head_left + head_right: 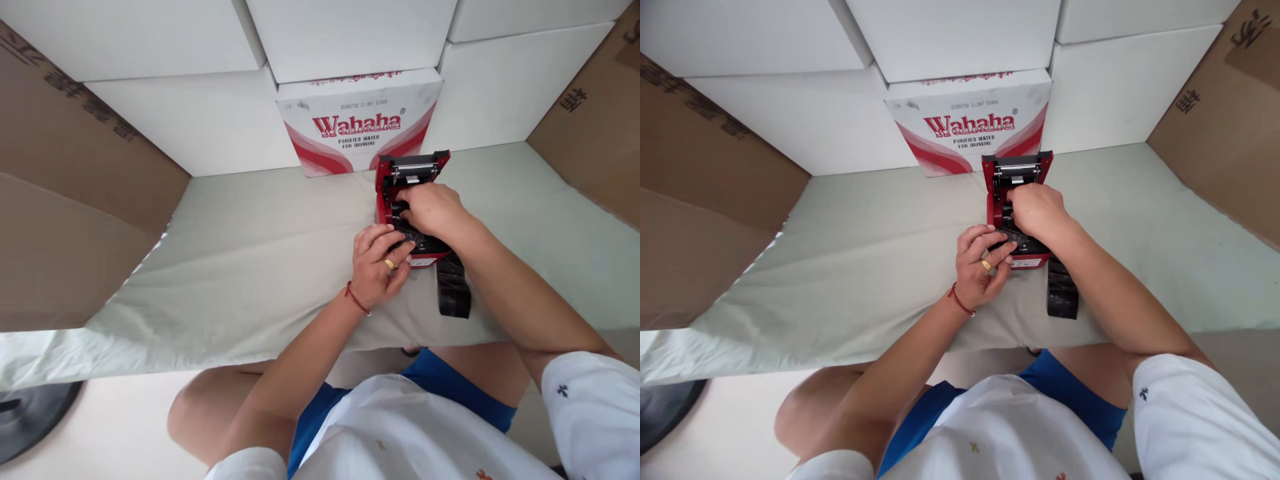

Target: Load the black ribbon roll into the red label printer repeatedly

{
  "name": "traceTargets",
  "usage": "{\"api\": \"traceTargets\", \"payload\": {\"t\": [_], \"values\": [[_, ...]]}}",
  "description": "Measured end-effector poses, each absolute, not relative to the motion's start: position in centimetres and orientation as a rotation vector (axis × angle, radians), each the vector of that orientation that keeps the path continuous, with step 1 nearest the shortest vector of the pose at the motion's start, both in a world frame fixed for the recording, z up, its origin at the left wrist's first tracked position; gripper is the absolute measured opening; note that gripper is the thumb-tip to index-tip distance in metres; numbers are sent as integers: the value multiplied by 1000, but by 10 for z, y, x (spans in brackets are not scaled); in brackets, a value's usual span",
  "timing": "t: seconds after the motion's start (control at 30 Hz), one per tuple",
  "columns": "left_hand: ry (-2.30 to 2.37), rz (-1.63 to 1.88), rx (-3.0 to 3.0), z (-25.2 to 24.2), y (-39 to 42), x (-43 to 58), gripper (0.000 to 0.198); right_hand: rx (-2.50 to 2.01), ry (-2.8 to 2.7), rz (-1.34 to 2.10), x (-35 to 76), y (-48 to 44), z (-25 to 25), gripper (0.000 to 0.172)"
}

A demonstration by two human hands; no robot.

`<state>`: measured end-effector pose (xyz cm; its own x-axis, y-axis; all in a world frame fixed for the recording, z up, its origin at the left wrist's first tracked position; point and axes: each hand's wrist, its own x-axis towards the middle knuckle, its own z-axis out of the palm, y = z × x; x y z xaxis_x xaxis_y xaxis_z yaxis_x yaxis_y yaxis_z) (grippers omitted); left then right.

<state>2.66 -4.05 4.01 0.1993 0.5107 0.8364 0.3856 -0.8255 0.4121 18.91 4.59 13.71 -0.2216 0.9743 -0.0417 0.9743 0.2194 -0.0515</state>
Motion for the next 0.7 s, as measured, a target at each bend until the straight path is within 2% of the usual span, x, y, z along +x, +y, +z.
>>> {"api": "traceTargets", "payload": {"t": [0.13, 0.2, 0.33, 0.4, 0.5, 0.7], "values": [[932, 1695, 2437, 43, -44, 29, 33, 1849, 2828, -323, 203, 27, 150, 29], [989, 1647, 2513, 45, -46, 30, 31, 1952, 3103, -381, 214, 14, 163, 25], [1025, 1590, 2619, 47, -50, 32, 30, 2472, 3288, 77, 234, 18, 175, 38], [1023, 1584, 2647, 48, -51, 34, 31, 2360, 3333, 219, 239, 32, 169, 39], [1036, 1582, 2686, 50, -53, 35, 31, 2054, 3422, 106, 242, 43, 154, 38], [1091, 1538, 2704, 53, -58, 35, 36, 1856, 3566, 9, 249, -7, 131, 36]]}}
